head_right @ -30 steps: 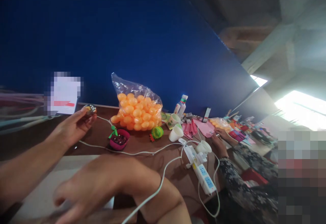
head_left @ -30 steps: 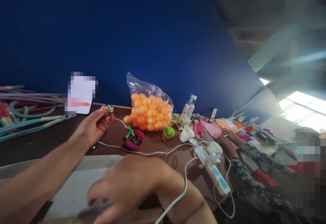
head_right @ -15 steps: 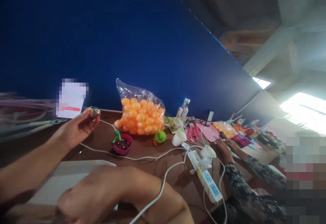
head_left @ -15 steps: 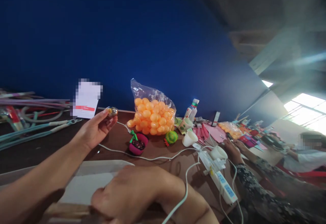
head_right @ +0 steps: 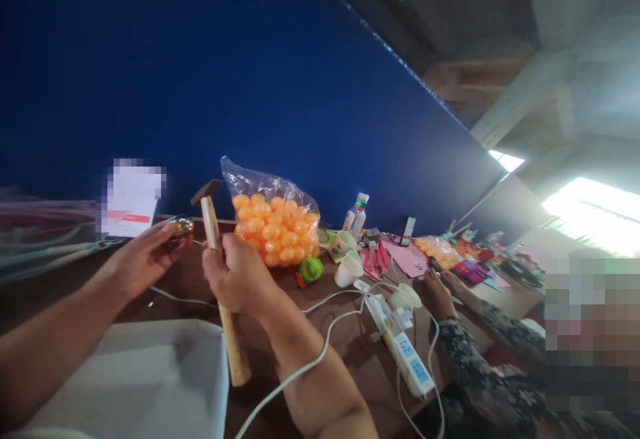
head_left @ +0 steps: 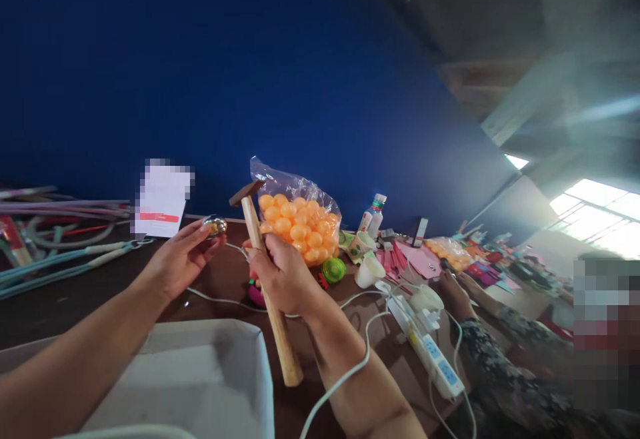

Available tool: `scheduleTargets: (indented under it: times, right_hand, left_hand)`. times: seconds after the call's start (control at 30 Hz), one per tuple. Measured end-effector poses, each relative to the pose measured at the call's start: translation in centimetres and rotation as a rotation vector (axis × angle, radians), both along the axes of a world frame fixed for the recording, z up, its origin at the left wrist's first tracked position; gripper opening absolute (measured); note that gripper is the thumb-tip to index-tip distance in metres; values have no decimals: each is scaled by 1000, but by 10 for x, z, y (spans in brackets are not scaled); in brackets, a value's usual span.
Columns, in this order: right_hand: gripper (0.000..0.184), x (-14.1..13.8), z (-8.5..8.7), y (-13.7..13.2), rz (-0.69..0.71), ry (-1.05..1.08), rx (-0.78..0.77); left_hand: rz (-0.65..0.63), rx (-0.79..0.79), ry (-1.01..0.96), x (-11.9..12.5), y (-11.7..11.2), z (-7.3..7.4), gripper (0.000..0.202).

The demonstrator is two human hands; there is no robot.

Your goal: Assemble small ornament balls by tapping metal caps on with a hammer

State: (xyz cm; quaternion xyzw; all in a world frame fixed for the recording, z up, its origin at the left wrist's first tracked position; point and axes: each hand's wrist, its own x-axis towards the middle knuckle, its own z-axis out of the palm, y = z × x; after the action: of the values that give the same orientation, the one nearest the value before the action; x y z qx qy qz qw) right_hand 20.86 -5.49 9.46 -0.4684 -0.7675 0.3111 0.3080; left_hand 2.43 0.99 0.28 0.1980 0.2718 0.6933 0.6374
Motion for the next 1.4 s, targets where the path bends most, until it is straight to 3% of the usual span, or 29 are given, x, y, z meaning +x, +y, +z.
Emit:
scheduleTargets:
  times: [0.2, 0.63, 0.8, 1.4]
  right_hand:
    - [15, -1, -2, 2, 28, -126, -23]
    - [14, -3, -3, 2, -27, -143, 87]
    - [14, -3, -6, 3, -16, -167, 55]
    - [15, -4, -8, 2, -14, -148, 66]
  left_hand:
    - [-13, 18, 42, 1, 1, -1, 22]
    - [-8, 37, 56, -1, 3, -6, 26]
    - [-26, 52, 75, -1, 4, -8, 26]
    - [8, -30, 41, 1, 4, -5, 11]
